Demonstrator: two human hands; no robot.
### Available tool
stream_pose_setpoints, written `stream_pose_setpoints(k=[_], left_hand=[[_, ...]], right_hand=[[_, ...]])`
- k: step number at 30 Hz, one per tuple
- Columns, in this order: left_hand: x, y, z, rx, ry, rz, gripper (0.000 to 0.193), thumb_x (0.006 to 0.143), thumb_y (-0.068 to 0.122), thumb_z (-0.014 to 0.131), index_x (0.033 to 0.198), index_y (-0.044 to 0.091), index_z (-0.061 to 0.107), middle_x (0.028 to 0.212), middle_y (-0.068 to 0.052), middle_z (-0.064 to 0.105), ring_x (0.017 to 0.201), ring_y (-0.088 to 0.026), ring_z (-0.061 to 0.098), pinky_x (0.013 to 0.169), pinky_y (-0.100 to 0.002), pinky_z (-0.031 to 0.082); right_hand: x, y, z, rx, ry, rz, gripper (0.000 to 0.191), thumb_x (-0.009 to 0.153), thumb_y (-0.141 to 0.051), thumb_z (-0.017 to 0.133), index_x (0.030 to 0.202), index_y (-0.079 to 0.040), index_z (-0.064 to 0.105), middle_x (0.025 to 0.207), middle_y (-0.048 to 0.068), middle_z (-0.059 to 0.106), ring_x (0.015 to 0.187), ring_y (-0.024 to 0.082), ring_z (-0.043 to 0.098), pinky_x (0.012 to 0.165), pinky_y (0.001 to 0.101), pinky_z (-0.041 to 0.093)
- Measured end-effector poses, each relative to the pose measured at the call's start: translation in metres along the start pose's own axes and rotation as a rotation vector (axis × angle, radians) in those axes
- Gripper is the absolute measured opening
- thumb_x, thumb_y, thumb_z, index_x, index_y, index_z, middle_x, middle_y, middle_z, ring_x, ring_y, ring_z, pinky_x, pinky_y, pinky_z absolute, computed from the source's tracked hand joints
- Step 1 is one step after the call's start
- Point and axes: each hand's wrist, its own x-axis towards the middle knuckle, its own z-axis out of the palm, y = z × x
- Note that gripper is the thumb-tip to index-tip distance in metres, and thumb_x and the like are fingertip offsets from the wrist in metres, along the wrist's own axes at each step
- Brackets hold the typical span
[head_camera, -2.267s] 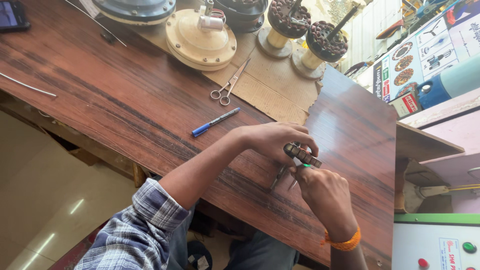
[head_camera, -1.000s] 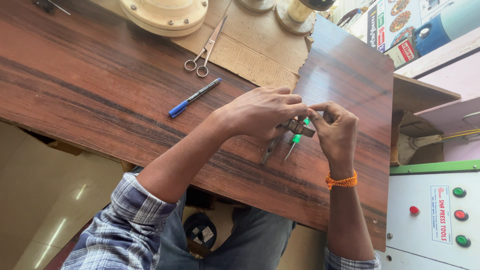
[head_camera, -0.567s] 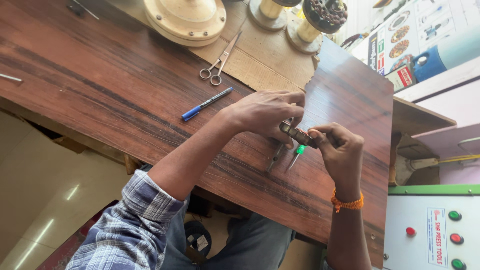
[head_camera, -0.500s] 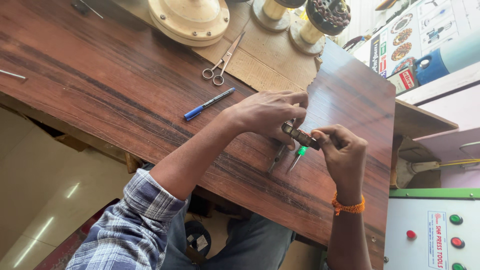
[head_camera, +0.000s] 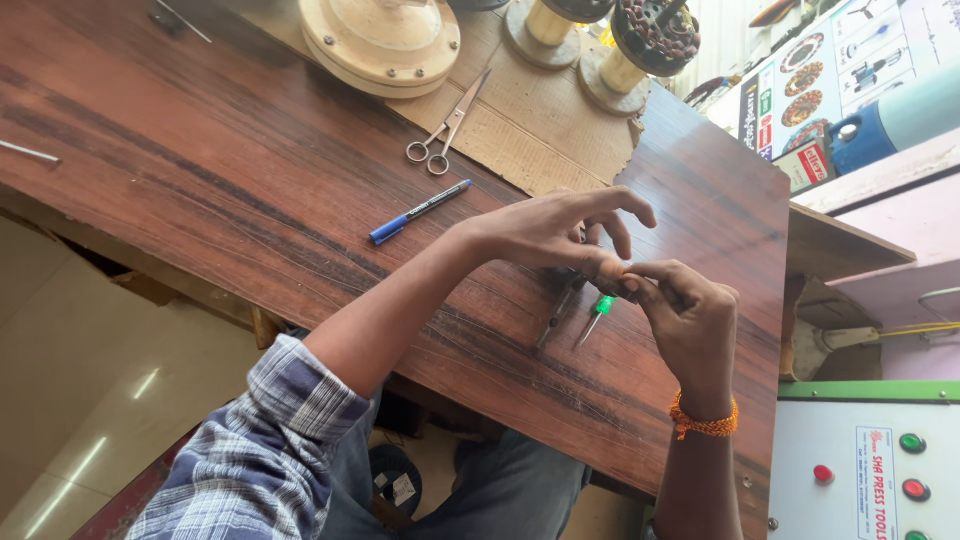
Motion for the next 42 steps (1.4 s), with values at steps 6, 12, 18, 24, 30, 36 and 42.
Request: stream_pose_setpoints(k=[6, 12, 18, 24, 30, 36, 42], left_hand=[[-0.002, -0.023, -0.002, -0.368, -0.057, -0.030, 0.049, 0.099, 0.042, 0.072, 0.135, 0.010, 0.063, 0.104, -0.001, 0.074, 0.096, -0.005, 0.064, 0.088, -0.025, 0.052], [-0.003, -0.030, -0.006, -0.363, -0.055, -0.129, 0.045, 0.096, 0.034, 0.074, 0.132, 0.008, 0.065, 0.099, -0.002, 0.072, 0.084, -0.006, 0.054, 0.076, -0.024, 0.045], [-0.002, -0.033, -0.006, -0.377, -0.068, -0.106, 0.040, 0.096, 0.031, 0.074, 0.128, 0.008, 0.065, 0.102, -0.002, 0.077, 0.097, -0.006, 0.067, 0.089, -0.025, 0.053], [0.001, -0.026, -0.004, -0.338, -0.031, -0.129, 0.036, 0.096, 0.027, 0.077, 0.124, 0.006, 0.069, 0.108, -0.005, 0.076, 0.102, -0.009, 0.069, 0.094, -0.029, 0.056], [-0.002, -0.003, -0.006, -0.097, -0.181, 0.040, 0.053, 0.085, 0.024, 0.081, 0.133, 0.012, 0.061, 0.118, -0.003, 0.072, 0.108, -0.016, 0.066, 0.092, -0.035, 0.053], [0.001, 0.005, 0.009, 0.339, -0.120, 0.139, 0.044, 0.077, 0.019, 0.082, 0.117, 0.014, 0.065, 0.106, -0.004, 0.074, 0.109, -0.028, 0.066, 0.097, -0.042, 0.049], [0.002, 0.007, 0.008, 0.407, -0.125, 0.022, 0.032, 0.085, 0.023, 0.078, 0.106, 0.011, 0.058, 0.096, -0.006, 0.070, 0.105, -0.028, 0.065, 0.090, -0.044, 0.050]], right_hand=[[-0.002, -0.007, 0.005, -0.048, 0.037, -0.029, 0.009, 0.093, -0.005, 0.078, 0.101, -0.004, 0.079, 0.057, -0.002, 0.050, 0.054, 0.003, 0.037, 0.049, 0.0256, 0.028], [-0.006, -0.014, 0.008, -0.068, 0.064, -0.072, 0.011, 0.092, -0.007, 0.080, 0.102, -0.005, 0.079, 0.055, -0.001, 0.043, 0.052, 0.004, 0.035, 0.049, 0.0264, 0.027], [-0.009, -0.026, 0.011, -0.222, 0.052, -0.359, 0.007, 0.092, -0.009, 0.080, 0.096, -0.004, 0.076, 0.077, 0.007, 0.071, 0.058, 0.011, 0.062, 0.056, 0.0278, 0.047], [-0.013, -0.026, 0.014, -0.363, -0.132, -0.556, 0.005, 0.092, -0.007, 0.069, 0.092, -0.010, 0.073, 0.079, 0.005, 0.074, 0.070, 0.019, 0.072, 0.065, 0.0351, 0.054], [-0.019, -0.016, 0.026, -0.692, -0.447, -0.326, 0.015, 0.089, -0.013, 0.068, 0.098, -0.015, 0.078, 0.065, 0.011, 0.066, 0.056, 0.025, 0.067, 0.053, 0.0413, 0.052], [-0.007, 0.000, 0.002, -0.266, -0.517, -0.407, 0.009, 0.084, -0.017, 0.072, 0.086, -0.014, 0.080, 0.078, 0.006, 0.078, 0.063, 0.024, 0.071, 0.058, 0.0372, 0.056], [-0.008, 0.006, -0.018, -0.163, -0.002, -0.042, 0.006, 0.091, -0.005, 0.079, 0.096, -0.003, 0.076, 0.079, 0.005, 0.075, 0.059, 0.008, 0.063, 0.053, 0.0255, 0.046]])
